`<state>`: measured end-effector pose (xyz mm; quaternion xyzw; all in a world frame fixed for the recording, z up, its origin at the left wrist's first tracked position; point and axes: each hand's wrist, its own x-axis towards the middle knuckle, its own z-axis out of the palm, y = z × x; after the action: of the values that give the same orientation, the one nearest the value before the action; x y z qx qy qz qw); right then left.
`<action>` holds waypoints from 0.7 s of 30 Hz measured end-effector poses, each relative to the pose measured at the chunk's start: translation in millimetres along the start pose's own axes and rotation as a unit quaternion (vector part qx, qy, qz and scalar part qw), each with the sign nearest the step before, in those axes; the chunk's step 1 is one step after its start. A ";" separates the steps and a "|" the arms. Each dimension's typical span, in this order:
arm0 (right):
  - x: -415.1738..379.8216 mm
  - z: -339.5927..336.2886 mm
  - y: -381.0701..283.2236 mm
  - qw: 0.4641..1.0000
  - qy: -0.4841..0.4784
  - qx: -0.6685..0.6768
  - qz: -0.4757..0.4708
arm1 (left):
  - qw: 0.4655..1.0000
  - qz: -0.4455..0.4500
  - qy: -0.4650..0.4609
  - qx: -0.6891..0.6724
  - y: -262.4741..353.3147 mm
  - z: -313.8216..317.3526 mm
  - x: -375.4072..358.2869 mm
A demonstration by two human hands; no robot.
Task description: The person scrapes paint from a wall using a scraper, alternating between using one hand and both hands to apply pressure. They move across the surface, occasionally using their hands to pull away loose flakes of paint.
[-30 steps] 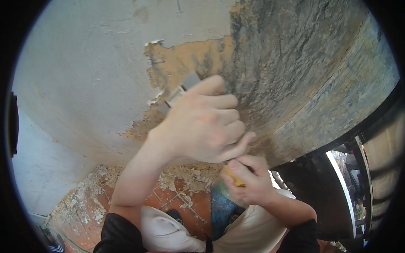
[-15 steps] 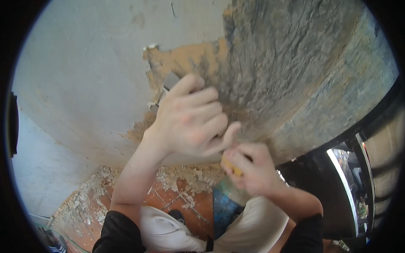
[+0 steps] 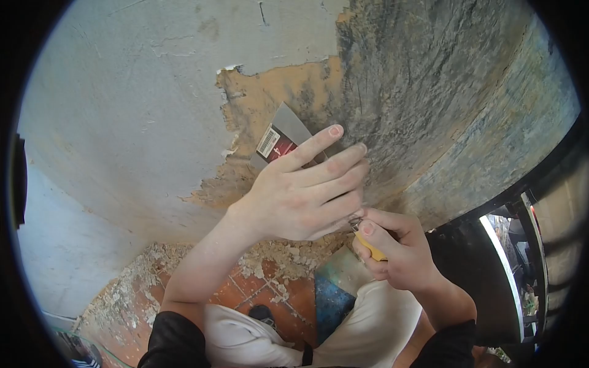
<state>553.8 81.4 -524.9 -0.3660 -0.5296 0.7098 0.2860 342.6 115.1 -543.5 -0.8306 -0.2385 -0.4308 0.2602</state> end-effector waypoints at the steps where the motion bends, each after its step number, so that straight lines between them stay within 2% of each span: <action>1: 8.1 4.7 -3.6 1.000 0.002 -0.001 -0.005 | 1.000 -0.002 0.002 0.007 -0.1 2.7 -0.2; 2: 17.1 12.1 -7.9 0.999 0.015 -0.028 0.019 | 0.998 -0.016 0.024 0.062 -2.9 0.1 -3.1; 4: 16.3 13.8 -5.8 0.997 0.025 -0.057 0.054 | 0.998 -0.031 0.006 0.060 1.4 -3.4 -8.7; 6: 13.3 10.6 2.8 1.000 -0.001 -0.026 0.016 | 0.997 -0.028 -0.028 0.060 -3.1 -8.3 -6.4; 9: 6.1 -0.6 -0.2 0.999 0.026 -0.037 -0.009 | 0.999 -0.012 -0.031 0.036 -3.8 1.3 -7.4; 11: 25.8 -4.4 6.3 0.998 -0.018 -0.043 -0.030 | 0.996 -0.016 -0.041 0.080 -7.4 -0.9 -7.4; 13: 33.1 0.3 12.7 0.983 -0.010 -0.166 -0.078 | 0.986 -0.035 -0.066 0.147 -6.8 -7.3 -4.5; 14: 32.0 3.0 4.1 0.981 -0.014 -0.170 -0.094 | 0.989 -0.039 -0.057 0.132 -4.1 -5.8 -6.2; 16: 12.9 14.2 -3.7 0.998 0.010 -0.054 -0.019 | 0.991 -0.039 -0.061 0.115 -0.2 -4.7 -6.5; 19: 16.5 7.2 -7.8 0.999 0.011 -0.040 -0.020 | 0.990 -0.019 -0.073 0.122 -3.4 -7.9 -7.7; 21: 12.4 23.6 -8.9 0.996 0.032 -0.086 -0.016 | 0.987 -0.073 -0.069 0.128 -2.2 -14.8 -4.3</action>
<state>527.6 80.9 -515.0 -0.4031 -0.5855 0.6446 0.2815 330.3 106.5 -539.4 -0.7984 -0.3690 -0.3567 0.3150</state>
